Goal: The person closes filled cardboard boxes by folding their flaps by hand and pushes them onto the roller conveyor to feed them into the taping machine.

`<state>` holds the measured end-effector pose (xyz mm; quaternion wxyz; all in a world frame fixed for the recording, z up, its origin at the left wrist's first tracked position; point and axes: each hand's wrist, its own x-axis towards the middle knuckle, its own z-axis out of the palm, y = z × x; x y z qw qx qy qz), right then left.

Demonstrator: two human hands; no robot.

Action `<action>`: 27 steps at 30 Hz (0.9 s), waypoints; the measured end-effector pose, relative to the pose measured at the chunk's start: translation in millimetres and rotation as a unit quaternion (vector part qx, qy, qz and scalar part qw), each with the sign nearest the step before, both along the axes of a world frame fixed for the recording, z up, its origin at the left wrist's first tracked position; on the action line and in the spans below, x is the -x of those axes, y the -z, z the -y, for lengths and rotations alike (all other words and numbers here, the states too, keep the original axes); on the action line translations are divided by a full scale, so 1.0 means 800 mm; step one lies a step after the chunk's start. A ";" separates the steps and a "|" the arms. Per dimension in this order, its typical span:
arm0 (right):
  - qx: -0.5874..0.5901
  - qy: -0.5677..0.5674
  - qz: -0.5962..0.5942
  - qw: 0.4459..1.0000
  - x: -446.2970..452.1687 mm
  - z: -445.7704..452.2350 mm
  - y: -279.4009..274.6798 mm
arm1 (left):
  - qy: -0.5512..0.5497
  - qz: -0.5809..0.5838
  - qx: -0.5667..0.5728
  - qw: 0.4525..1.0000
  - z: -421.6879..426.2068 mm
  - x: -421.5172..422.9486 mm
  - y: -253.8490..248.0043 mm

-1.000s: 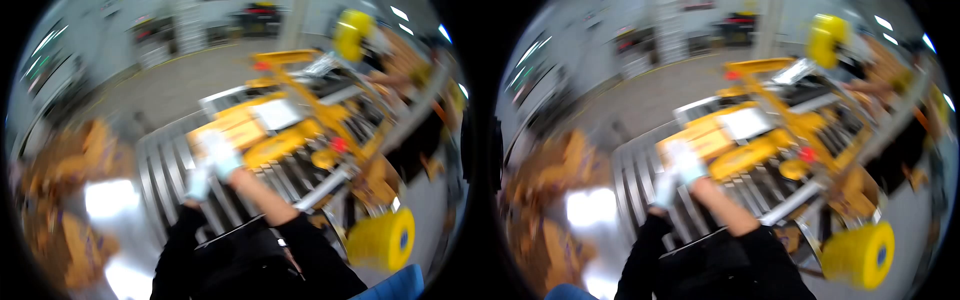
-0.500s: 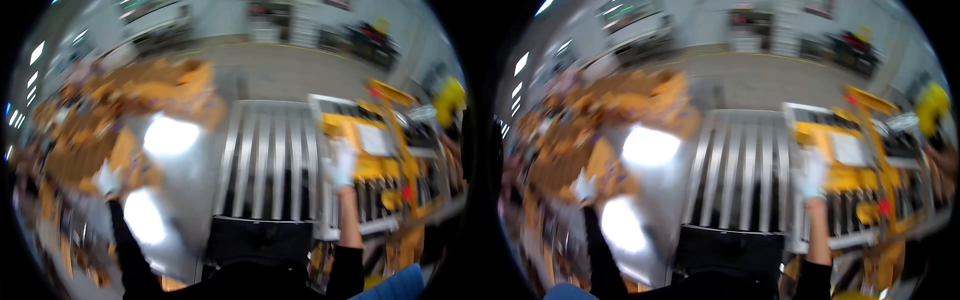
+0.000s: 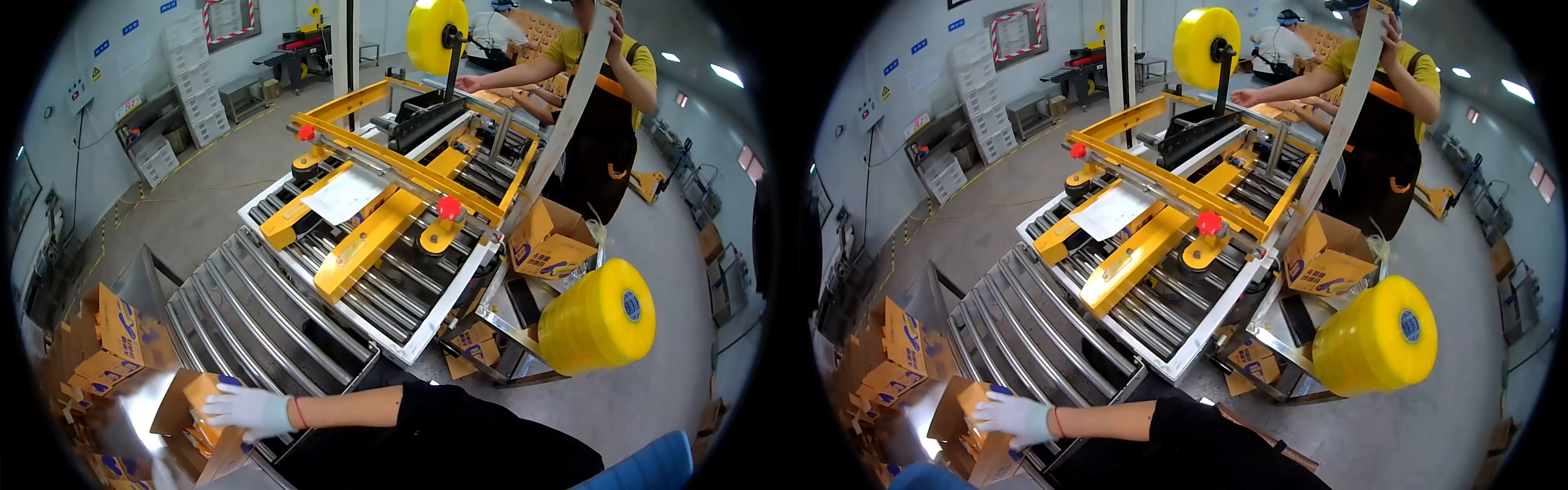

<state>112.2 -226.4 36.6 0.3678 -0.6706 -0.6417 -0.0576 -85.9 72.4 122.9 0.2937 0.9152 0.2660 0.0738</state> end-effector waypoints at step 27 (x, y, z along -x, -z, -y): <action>0.141 0.350 0.128 0.917 -0.179 0.071 0.013 | 0.274 0.227 0.311 0.881 0.271 -0.351 0.187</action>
